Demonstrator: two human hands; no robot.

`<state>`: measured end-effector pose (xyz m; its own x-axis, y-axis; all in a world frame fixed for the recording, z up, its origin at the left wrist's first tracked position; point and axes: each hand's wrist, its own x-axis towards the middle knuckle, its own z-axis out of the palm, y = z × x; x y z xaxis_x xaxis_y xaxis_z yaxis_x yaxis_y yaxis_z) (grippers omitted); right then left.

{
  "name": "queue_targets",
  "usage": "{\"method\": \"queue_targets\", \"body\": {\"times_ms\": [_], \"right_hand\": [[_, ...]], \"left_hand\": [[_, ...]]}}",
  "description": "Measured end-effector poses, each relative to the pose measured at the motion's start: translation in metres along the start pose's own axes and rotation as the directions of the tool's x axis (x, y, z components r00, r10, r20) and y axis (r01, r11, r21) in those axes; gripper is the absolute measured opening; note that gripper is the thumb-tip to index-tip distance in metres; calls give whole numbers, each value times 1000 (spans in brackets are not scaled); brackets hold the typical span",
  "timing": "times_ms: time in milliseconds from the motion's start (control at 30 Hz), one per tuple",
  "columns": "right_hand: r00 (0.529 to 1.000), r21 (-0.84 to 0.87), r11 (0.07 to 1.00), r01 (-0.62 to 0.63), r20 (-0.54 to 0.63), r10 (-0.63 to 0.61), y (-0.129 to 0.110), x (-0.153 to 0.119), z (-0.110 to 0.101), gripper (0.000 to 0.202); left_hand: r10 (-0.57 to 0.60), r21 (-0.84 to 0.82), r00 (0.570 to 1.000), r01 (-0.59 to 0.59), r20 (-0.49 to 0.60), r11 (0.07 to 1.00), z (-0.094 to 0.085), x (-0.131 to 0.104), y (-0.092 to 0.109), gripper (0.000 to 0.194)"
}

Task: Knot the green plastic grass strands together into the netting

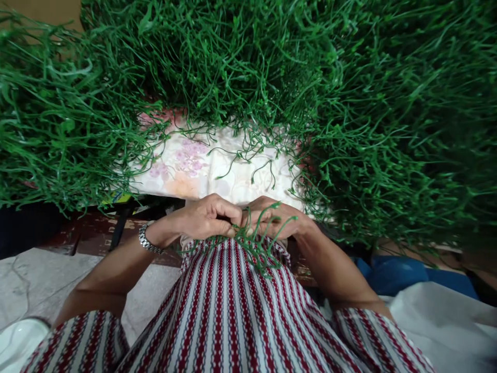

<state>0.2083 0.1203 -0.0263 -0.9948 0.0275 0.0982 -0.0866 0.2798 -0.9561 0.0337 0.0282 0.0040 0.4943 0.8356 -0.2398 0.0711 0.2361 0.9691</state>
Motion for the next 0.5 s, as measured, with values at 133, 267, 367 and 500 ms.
{"method": "queue_targets", "body": {"times_ms": [133,267,367,500], "right_hand": [[994,181,983,-36,108,17,-1,1,1,35],[987,282,956,-83,158,39,-2,3,-2,31],[977,303,946,-113,208,50,-2,5,-5,29],[968,349,927,-138,244,52,-1,7,-3,33]], "left_hand": [[13,28,999,-14,49,1000,0,-2,1,13],[20,40,989,-26,148,999,-1,-2,3,14],[8,42,987,-15,163,999,-1,-1,3,16],[-4,-12,984,6,176,1000,-1,2,-3,14]]}}
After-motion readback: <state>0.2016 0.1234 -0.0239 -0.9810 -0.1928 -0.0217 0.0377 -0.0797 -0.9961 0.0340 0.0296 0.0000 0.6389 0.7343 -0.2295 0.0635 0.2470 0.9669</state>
